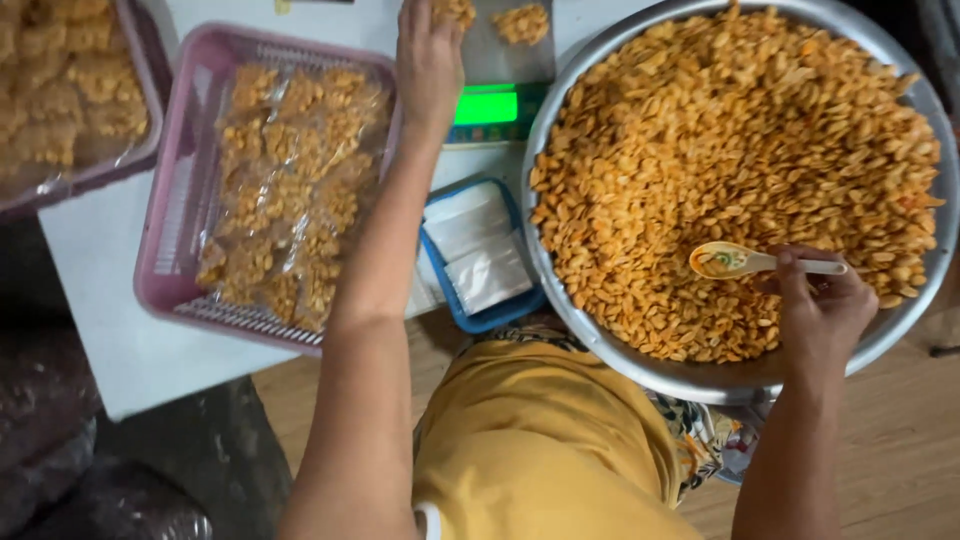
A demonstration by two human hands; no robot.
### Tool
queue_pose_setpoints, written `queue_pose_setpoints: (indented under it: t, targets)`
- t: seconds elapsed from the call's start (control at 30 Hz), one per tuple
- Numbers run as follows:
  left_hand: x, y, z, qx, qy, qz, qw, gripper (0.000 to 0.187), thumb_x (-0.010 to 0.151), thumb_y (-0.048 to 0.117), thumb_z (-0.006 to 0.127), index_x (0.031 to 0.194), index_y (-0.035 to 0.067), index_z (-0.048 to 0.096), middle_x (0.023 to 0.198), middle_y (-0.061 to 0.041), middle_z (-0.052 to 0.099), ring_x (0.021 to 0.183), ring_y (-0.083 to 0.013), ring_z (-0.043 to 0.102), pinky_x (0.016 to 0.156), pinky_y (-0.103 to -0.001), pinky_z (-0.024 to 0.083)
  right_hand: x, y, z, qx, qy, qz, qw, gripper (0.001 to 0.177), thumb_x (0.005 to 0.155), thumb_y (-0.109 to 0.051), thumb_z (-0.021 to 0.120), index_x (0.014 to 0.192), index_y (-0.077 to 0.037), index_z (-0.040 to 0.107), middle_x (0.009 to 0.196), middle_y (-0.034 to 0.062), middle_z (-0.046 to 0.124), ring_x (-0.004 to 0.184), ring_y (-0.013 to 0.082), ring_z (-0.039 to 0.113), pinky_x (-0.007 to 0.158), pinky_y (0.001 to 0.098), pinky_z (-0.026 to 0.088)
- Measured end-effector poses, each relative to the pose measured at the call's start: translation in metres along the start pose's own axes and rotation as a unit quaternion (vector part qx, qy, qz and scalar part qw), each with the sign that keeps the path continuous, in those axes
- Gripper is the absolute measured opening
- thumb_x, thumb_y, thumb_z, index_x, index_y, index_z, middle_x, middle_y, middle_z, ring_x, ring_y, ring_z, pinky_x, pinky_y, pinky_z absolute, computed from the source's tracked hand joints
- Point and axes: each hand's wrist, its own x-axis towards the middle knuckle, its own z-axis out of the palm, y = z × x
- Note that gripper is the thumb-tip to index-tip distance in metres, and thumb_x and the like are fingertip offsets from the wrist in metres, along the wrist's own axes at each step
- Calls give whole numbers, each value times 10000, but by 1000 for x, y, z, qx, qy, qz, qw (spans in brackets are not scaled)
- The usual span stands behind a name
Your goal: Scooping snacks from a large bowl into small plastic bags and placing them in a basket.
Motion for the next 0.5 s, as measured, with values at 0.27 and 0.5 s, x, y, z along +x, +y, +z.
queue_pose_setpoints:
  t: [0.27,0.5]
  targets:
    - [-8,-29,-212,-380,-80,-212,897,151,973,178,648,1073,72,688,1024,-79,735,958,-213,730,814,-323,582,-3,52,-9,-8,-34,-92,995,90,1230,2,683,1183,76,663,1101,194,663,924,257,672,791,363,659]
    - [-167,24,-288,59,-227,-202,951,213,1070,156,545,952,36,676,599,-24,589,460,-123,510,397,-245,411,-20,25,1,-77,-60,-180,979,139,1279,92,627,1189,195,651,1109,303,649,895,373,679,783,446,651]
